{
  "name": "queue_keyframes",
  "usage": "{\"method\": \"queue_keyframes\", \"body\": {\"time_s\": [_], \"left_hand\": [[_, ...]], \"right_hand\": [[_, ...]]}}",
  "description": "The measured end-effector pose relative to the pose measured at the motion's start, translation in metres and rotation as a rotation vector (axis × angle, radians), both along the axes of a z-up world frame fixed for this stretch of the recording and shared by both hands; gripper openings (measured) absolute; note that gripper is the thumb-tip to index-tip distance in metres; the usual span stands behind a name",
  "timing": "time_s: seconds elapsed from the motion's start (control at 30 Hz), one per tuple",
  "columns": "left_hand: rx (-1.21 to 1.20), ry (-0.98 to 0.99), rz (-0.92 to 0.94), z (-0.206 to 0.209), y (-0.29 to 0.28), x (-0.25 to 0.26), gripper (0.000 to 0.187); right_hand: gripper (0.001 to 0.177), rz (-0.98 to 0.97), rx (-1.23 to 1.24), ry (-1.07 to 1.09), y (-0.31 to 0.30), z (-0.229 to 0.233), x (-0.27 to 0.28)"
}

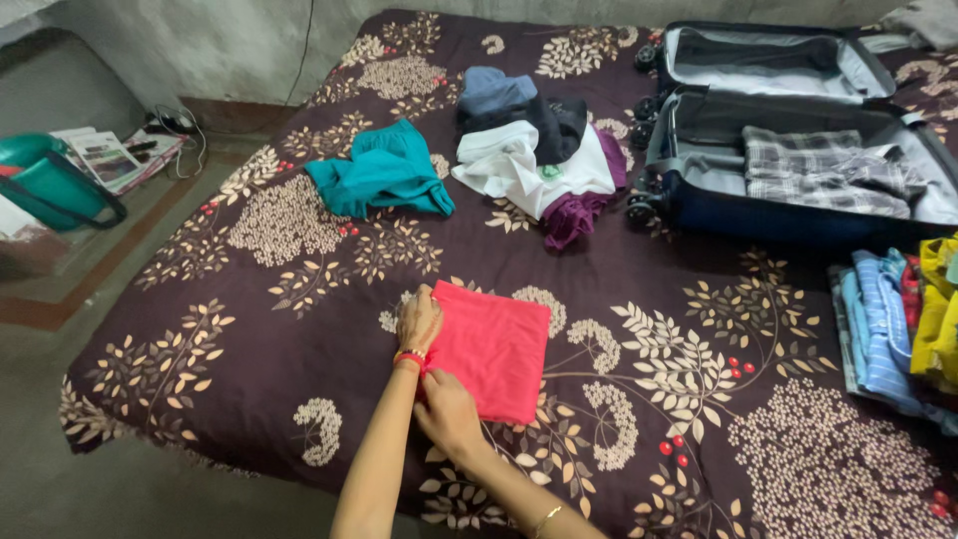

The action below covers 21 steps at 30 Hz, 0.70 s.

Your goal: The person folds several items of clothing on a bed and places them into an open suitcase, including shirts, a pair of pants, and a patterned garment.

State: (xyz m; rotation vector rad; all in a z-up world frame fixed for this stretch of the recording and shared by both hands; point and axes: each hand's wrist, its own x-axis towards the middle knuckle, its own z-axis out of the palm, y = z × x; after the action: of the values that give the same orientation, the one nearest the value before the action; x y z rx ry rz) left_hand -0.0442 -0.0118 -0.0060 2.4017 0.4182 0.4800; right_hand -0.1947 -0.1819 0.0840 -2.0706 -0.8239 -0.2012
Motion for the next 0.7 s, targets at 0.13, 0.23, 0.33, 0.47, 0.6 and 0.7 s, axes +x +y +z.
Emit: {"method": "queue_keyframes", "body": {"time_s": [0.13,0.23,0.33,0.47,0.6,0.7], "left_hand": [[0.309,-0.084,0.027,0.025,-0.023,-0.022,0.033],[0.411,-0.208,-0.063,0.034,-0.036,-0.037,0.050],[0.545,-0.224,-0.194,0.032,-0.055,-0.054,0.062],[0.559,0.058,-0.229,0.024,-0.064,-0.059,0.070],[0.578,0.127,-0.206,0.013,-0.065,-0.049,0.071],[0.585,0.163,-0.207,0.007,-0.062,-0.047,0.071]], "right_hand": [[0.027,-0.004,-0.029,0.119,-0.024,0.008,-0.003],[0.036,-0.184,-0.219,0.064,-0.048,0.003,0.016],[0.053,-0.360,-0.419,-0.201,-0.062,-0.008,0.031],[0.072,-0.320,-0.585,0.003,-0.070,-0.023,0.026],[0.079,-0.329,-0.637,0.042,-0.068,-0.027,0.025],[0.081,-0.308,-0.641,0.098,-0.067,-0.028,0.028]]}}
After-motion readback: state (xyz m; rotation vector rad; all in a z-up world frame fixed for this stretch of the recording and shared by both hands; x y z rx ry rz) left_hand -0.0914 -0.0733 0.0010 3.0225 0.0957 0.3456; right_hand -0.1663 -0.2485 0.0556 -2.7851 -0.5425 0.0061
